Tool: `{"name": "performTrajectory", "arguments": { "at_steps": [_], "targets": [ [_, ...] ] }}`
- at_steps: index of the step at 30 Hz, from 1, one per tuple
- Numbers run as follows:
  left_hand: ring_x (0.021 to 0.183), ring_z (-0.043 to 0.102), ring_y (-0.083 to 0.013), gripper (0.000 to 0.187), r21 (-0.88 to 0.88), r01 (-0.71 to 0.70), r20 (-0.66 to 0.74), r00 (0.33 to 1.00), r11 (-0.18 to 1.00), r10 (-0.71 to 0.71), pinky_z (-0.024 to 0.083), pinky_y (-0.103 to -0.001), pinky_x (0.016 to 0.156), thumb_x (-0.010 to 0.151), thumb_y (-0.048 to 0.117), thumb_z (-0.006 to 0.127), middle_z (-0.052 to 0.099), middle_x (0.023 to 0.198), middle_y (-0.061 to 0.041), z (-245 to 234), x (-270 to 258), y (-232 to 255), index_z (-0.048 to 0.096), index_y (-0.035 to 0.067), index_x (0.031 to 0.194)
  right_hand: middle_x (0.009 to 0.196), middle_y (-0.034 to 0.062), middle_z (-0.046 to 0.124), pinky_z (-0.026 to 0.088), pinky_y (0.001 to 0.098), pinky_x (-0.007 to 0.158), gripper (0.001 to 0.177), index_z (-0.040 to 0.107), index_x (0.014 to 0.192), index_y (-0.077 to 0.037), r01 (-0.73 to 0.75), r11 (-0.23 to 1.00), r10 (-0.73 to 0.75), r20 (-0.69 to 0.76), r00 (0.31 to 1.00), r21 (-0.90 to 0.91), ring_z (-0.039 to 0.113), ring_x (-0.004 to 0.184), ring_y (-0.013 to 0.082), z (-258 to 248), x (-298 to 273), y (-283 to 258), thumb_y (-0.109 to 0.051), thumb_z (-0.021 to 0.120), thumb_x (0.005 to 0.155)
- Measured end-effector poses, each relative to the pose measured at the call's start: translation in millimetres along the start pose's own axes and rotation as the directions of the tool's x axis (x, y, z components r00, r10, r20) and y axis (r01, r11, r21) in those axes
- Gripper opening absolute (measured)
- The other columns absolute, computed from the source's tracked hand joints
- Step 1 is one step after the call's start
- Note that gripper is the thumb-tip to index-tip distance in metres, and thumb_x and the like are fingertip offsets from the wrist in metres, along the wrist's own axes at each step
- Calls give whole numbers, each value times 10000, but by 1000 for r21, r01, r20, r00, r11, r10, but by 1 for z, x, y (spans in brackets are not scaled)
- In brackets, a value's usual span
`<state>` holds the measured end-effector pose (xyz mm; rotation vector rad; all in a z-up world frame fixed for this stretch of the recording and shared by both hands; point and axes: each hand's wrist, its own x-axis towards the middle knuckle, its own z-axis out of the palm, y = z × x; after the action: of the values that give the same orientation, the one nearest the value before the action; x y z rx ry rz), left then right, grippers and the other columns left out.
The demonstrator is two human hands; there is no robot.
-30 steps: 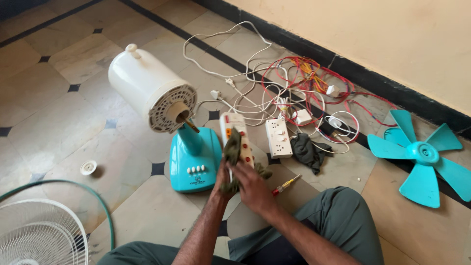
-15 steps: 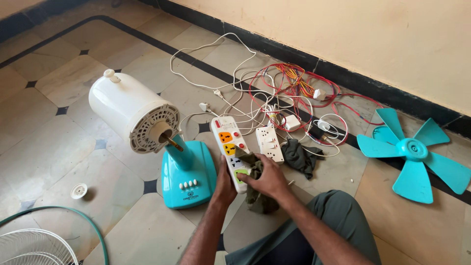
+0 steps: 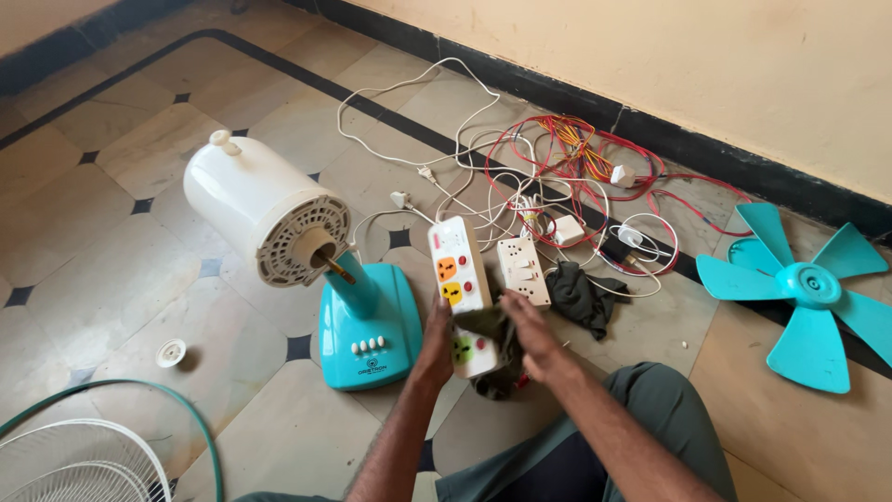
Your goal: The person sits on the floor and wipes two white power strips with a dark cloth. They then pick up a teal fan blade and attach it to the fan motor, followed by securing the white wire cage over the blade. The person handles the fan components and power strips directly with their hands.
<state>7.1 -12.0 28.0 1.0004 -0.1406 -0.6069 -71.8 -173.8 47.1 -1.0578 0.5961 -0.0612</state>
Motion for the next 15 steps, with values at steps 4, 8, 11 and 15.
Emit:
{"name": "performTrajectory", "arguments": {
  "at_steps": [4, 8, 11, 15],
  "targets": [
    [1170, 648, -211, 679, 28, -90, 4, 996, 996, 89, 585, -345, 936, 1061, 541, 420, 621, 1364, -164, -11, -10, -7, 406, 90, 1568, 1348, 93, 673, 460, 308, 1067, 399, 631, 1364, -52, 227, 964, -207, 145, 967, -136, 599, 1252, 173, 16, -9, 18, -281, 524, 1055],
    [1163, 659, -191, 651, -106, 80, -103, 991, 991, -91, 582, -345, 942, 995, 529, 488, 593, 1357, -64, -25, -7, -19, 300, 272, 1564, 1371, 167, 657, 478, 341, 1050, 403, 613, 1402, -72, 385, 832, -348, 165, 923, -399, 608, 1240, 232, 41, -36, 26, -240, 522, 1047],
    [1175, 661, -206, 603, -240, 76, 3, 997, 968, -77, 575, -367, 976, 966, 452, 613, 601, 1334, -63, -47, -2, -40, 362, 240, 1472, 1428, 173, 572, 436, 382, 1093, 436, 591, 1425, -101, 501, 540, -527, 192, 828, -677, 558, 1314, 289, 62, -54, 23, -226, 548, 1009],
    [1059, 705, -250, 651, -399, 287, -13, 948, 871, -318, 610, -412, 858, 943, 567, 590, 679, 1224, -137, -56, -3, -53, 576, 82, 1378, 1507, 253, 454, 380, 441, 1132, 528, 513, 1471, -79, 626, 358, -633, 313, 708, -693, 425, 1408, 384, 82, -72, 24, -225, 610, 972]
  ]
}}
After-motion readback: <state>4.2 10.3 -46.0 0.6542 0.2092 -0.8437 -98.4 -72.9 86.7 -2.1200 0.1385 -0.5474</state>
